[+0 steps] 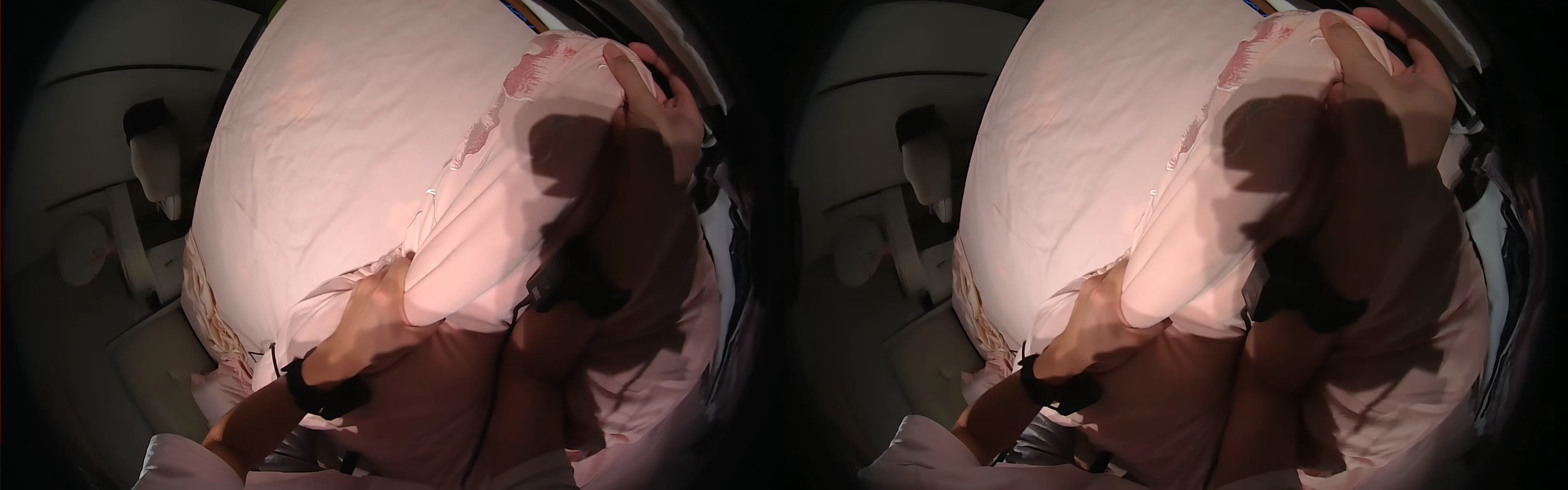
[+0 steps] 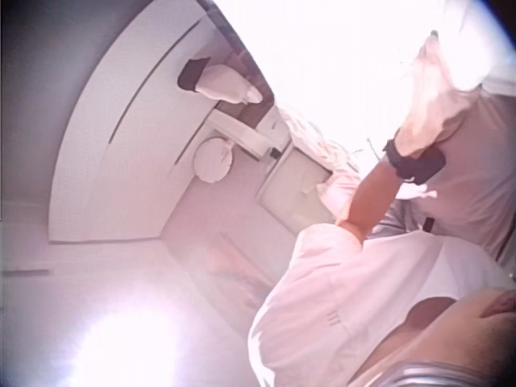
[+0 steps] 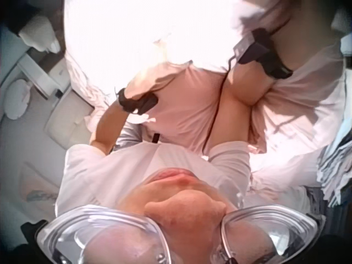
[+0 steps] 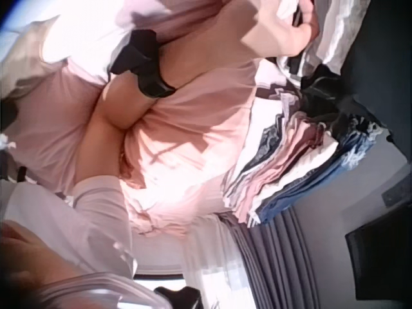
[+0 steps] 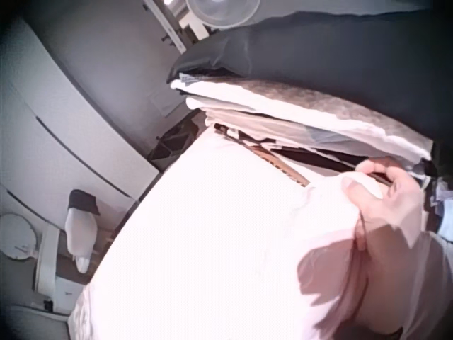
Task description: The person folds and adjusts a large pink duvet and two pink pillows on a bed, smoothing the surfaces by hand and arranging them next to a stack of folded laundry.
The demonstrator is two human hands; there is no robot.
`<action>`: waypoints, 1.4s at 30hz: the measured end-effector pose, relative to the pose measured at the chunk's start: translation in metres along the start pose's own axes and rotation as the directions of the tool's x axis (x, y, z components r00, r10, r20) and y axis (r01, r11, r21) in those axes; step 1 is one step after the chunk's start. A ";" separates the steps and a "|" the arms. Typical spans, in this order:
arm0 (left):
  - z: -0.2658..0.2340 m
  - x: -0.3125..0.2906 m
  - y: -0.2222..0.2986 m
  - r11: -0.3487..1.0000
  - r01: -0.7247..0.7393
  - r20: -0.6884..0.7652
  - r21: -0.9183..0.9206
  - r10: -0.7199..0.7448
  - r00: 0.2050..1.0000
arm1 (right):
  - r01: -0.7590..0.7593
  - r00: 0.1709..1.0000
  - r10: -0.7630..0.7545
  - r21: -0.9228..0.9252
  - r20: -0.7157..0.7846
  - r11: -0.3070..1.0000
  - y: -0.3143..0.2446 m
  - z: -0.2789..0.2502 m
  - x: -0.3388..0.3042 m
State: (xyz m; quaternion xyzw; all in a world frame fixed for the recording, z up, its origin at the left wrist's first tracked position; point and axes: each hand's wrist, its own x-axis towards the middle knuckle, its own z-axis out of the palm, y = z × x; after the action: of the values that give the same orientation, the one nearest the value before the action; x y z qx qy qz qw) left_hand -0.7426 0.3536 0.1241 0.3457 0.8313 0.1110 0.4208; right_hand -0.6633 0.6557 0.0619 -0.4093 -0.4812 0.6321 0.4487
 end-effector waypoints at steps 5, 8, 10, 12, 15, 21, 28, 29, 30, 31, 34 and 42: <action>-0.009 -0.037 -0.057 0.891 -0.201 -0.201 0.407 0.301 0.932 | 0.048 0.997 -0.058 -0.178 -0.051 0.983 -0.010 -0.009 0.008; 0.007 -0.046 -0.071 0.996 -0.058 -0.106 0.061 0.064 0.992 | 0.043 0.997 -0.058 -0.244 -0.056 0.969 -0.003 0.001 0.008; 0.002 -0.052 -0.063 0.996 -0.091 -0.150 -0.011 0.089 0.985 | 0.041 0.996 -0.063 -0.277 -0.070 0.960 -0.002 0.004 0.008; -0.006 -0.055 -0.051 0.997 -0.080 -0.142 -0.021 0.076 0.987 | 0.070 0.985 -0.124 -0.381 -0.120 0.922 -0.019 -0.011 0.009; -0.003 -0.080 -0.078 0.965 0.032 -0.188 0.262 0.018 0.982 | -0.004 0.971 -0.142 -0.610 -0.191 0.792 -0.008 -0.013 0.015; -0.012 -0.101 -0.092 0.967 0.209 -0.071 0.148 -0.201 0.977 | 0.041 0.977 -0.147 -0.532 -0.157 0.846 -0.007 -0.004 0.002; -0.024 -0.161 -0.163 0.879 0.475 0.295 0.037 -0.464 0.835 | -0.044 0.962 -0.039 -0.294 -0.270 0.955 -0.028 0.025 -0.022; -0.047 -0.141 -0.149 0.949 0.281 0.432 0.145 -0.317 0.844 | 0.031 0.967 -0.118 -0.353 -0.228 0.935 -0.025 0.023 -0.022; -0.071 -0.103 -0.140 0.977 0.150 0.561 0.149 -0.209 0.801 | 0.082 0.971 -0.141 -0.282 -0.194 0.956 -0.028 0.006 -0.015; -0.093 -0.083 -0.136 0.984 0.105 0.653 0.142 -0.173 0.737 | 0.073 0.975 -0.117 -0.225 -0.189 0.972 -0.006 0.016 -0.016; -0.107 0.074 -0.080 0.980 -0.113 0.241 -0.164 0.151 0.959 | 0.075 0.985 -0.105 -0.210 -0.134 0.975 -0.019 0.022 -0.030; 0.003 0.193 0.056 0.474 -0.099 0.079 -0.875 0.342 0.936 | -0.047 0.955 0.037 -0.026 -0.295 0.999 -0.063 0.058 -0.030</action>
State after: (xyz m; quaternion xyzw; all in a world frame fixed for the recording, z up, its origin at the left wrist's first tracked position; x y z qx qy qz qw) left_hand -0.7914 0.5237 0.0287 0.2063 0.5549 0.5192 0.6165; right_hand -0.6996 0.6216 0.1375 -0.5162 -0.4108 0.5654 0.4950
